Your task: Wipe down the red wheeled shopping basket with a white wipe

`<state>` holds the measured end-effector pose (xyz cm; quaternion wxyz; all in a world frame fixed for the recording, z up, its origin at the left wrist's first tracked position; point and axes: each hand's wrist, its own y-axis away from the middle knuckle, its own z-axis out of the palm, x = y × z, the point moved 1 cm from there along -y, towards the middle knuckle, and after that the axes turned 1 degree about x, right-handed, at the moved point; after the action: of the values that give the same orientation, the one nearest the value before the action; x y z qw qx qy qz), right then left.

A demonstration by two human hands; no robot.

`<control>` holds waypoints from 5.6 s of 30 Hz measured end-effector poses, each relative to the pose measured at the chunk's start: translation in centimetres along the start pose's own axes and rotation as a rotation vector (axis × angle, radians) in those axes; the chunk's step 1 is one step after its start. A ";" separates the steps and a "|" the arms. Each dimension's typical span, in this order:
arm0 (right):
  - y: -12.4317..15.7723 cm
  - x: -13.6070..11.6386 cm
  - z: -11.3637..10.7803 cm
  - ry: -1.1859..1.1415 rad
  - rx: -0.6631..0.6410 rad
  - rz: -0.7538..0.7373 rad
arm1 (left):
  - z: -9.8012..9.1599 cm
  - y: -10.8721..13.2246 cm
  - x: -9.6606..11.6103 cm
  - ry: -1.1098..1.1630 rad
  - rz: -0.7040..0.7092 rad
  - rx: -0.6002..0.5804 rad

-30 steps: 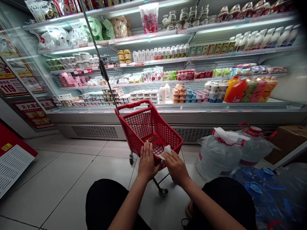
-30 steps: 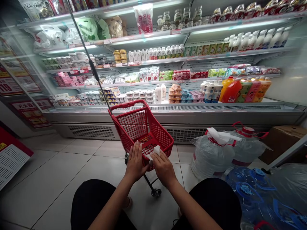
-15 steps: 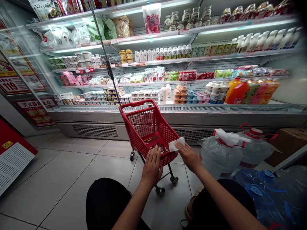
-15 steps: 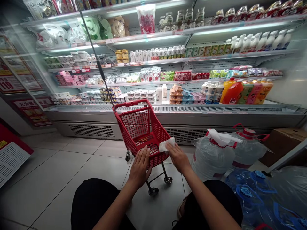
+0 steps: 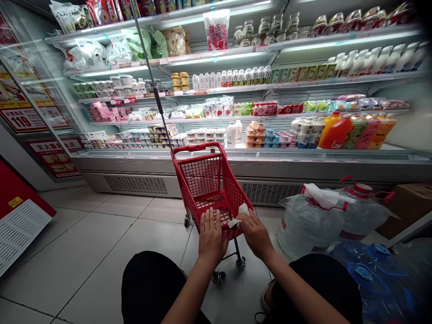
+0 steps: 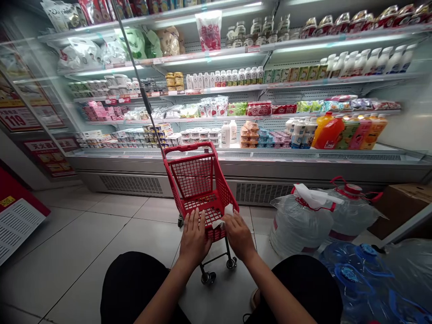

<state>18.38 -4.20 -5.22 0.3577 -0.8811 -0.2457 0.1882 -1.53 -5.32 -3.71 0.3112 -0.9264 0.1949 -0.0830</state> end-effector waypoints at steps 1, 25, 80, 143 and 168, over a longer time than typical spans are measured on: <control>0.1 -1.1 0.2 -0.008 -0.004 -0.026 | 0.0 0.0 -0.1 0.000 -0.007 0.009; -1.7 3.3 -2.6 0.017 -0.071 -0.159 | -2.1 0.6 -1.4 0.006 0.096 -0.029; -2.5 4.9 -2.5 -0.166 -0.187 -0.503 | -4.9 2.8 -5.4 -0.106 0.172 -0.006; 2.3 -4.2 -4.1 -0.245 -0.272 -0.344 | -4.8 5.4 2.3 -0.023 -0.019 0.005; -1.6 -2.6 -1.8 -0.228 -0.207 -0.332 | -5.3 7.0 -0.1 0.021 0.037 0.019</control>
<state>16.70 -5.65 -2.39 0.2614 -0.8336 -0.4440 0.1992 -5.21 -13.27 -3.79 0.3197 -0.9186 0.2146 -0.0889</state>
